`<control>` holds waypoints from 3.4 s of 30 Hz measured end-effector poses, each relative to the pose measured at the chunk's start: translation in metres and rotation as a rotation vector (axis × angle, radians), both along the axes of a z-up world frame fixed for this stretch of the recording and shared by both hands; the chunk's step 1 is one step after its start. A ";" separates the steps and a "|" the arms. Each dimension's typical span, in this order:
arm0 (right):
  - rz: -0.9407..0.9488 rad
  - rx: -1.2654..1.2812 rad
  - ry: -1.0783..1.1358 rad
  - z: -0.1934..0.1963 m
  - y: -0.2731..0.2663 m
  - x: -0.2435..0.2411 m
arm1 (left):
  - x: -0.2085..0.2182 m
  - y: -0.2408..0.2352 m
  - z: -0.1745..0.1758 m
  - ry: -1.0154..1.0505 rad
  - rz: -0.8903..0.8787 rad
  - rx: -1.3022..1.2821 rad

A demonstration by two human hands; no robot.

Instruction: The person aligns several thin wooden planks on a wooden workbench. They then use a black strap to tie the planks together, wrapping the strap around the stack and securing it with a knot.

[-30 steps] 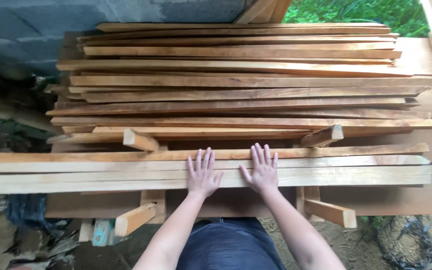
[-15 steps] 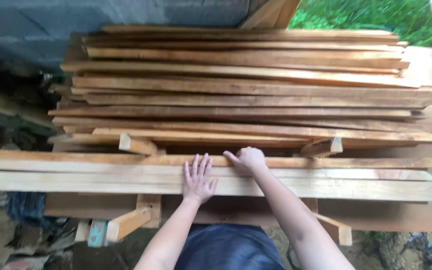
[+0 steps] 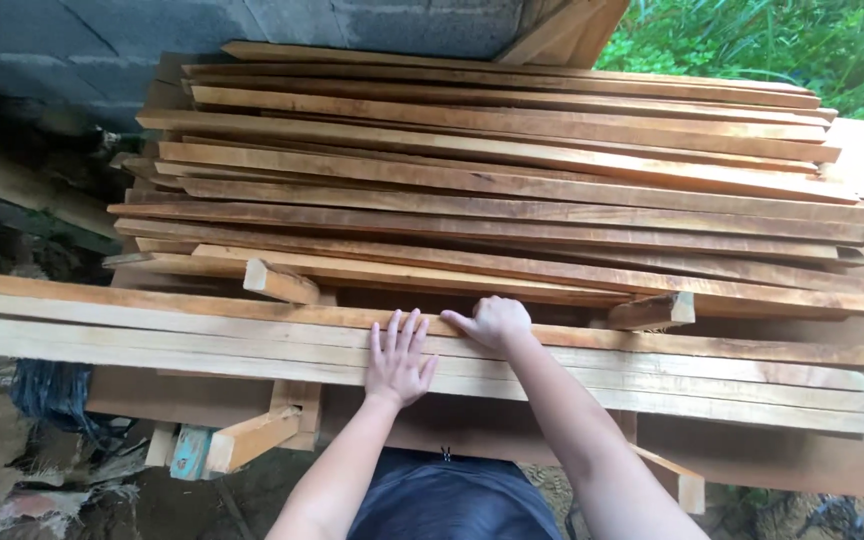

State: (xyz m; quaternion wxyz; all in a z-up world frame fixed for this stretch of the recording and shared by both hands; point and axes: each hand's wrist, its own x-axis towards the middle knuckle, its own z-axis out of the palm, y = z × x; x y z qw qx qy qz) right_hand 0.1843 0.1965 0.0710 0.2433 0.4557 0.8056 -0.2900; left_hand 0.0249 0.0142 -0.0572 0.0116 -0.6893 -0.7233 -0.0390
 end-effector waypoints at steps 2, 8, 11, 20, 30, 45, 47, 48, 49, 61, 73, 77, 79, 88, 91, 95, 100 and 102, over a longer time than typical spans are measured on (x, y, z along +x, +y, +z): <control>0.033 0.067 0.053 -0.014 0.000 0.002 | -0.006 0.008 0.002 -0.033 0.001 -0.018; 0.240 0.667 0.525 -0.090 -0.030 -0.004 | -0.023 0.016 0.017 -0.278 0.040 -0.238; 0.294 0.735 0.687 -0.081 -0.057 -0.040 | -0.051 0.028 0.034 -0.431 0.127 -0.468; 0.305 0.290 0.322 -0.007 -0.150 -0.204 | -0.225 -0.022 0.076 -0.587 0.365 -0.516; 0.200 0.324 0.016 -0.017 -0.205 -0.268 | -0.279 -0.138 0.123 -0.177 0.329 -0.430; 0.182 0.252 -0.056 -0.044 -0.201 -0.278 | -0.297 -0.146 0.085 -0.154 0.289 -0.400; 0.194 0.252 -0.065 -0.035 -0.200 -0.282 | -0.297 -0.145 0.083 -0.151 0.300 -0.408; 0.207 0.233 -0.072 -0.031 -0.203 -0.282 | -0.296 -0.148 0.082 -0.145 0.311 -0.434; 0.221 0.239 -0.075 -0.033 -0.197 -0.277 | -0.291 -0.143 0.089 -0.153 0.323 -0.428; 0.416 0.195 -0.065 0.007 -0.184 -0.335 | -0.323 -0.156 0.091 -0.445 0.366 -0.261; 0.370 -0.285 0.330 -0.061 -0.284 -0.557 | -0.480 -0.298 0.043 -0.245 0.700 0.135; 0.206 -0.316 0.317 -0.093 -0.356 -0.614 | -0.536 -0.348 0.016 -0.219 0.725 -0.122; 0.085 -0.299 0.304 -0.112 -0.375 -0.647 | -0.564 -0.353 0.022 -0.232 0.700 -0.220; -0.257 -0.276 -0.021 -0.164 -0.387 -0.712 | -0.618 -0.362 0.010 -0.231 0.392 -0.545; -0.264 -0.252 -0.051 -0.159 -0.387 -0.707 | -0.616 -0.364 -0.004 -0.249 0.346 -0.565; -0.067 -0.230 0.006 -0.120 -0.392 -0.684 | -0.618 -0.365 -0.003 -0.241 0.378 -0.626; 0.214 -0.244 0.190 -0.019 -0.365 -0.644 | -0.612 -0.358 0.015 -0.231 0.401 -0.655; 0.250 -0.299 0.264 -0.040 -0.328 -0.622 | -0.608 -0.355 0.000 -0.267 0.467 -0.731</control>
